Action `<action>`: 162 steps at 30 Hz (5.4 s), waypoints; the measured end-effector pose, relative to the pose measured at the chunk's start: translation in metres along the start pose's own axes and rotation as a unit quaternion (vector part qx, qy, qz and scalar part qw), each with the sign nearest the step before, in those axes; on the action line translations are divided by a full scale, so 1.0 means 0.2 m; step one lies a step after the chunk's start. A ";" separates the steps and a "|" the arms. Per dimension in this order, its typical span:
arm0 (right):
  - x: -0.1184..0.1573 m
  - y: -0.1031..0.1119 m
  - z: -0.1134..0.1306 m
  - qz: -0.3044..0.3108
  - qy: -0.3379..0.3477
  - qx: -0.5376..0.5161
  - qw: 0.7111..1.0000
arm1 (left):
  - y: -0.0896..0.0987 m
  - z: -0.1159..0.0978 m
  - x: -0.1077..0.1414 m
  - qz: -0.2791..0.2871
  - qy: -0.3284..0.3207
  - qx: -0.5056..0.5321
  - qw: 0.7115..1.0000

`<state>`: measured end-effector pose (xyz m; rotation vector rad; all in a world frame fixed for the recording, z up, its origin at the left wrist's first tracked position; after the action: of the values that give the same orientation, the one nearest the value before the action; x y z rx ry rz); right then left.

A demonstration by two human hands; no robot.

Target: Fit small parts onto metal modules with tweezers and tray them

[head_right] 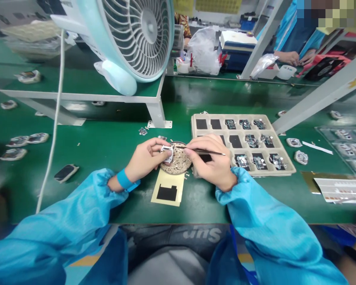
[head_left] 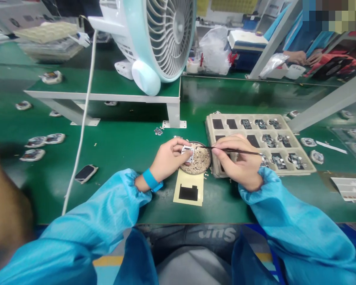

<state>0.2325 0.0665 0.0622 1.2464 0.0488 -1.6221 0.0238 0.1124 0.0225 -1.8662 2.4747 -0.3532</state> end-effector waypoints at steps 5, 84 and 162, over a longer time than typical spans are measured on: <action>0.02 -0.03 -0.04 0.026 0.035 0.000 0.999 | 0.00 0.00 0.00 -0.003 -0.004 -0.001 1.000; 0.04 -0.06 -0.07 0.086 0.044 -0.013 0.995 | 0.01 -0.01 0.05 0.009 -0.194 -0.147 0.970; 0.00 -0.05 0.04 0.238 -0.372 -0.272 0.855 | -0.06 0.00 0.10 0.094 -0.112 0.044 0.988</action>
<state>0.2195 0.0675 0.0610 0.1228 -0.2526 -1.4009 0.0294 0.0912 0.0275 -1.5311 2.4138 -0.2295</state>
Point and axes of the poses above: each hand's wrist, its own x-axis away from the middle knuckle, its own y-axis out of the back of the hand, z = x × y, the point moved 1 cm from there along -x, towards the middle knuckle, and after that the axes turned 11 degrees about x, right-handed, at the moved point
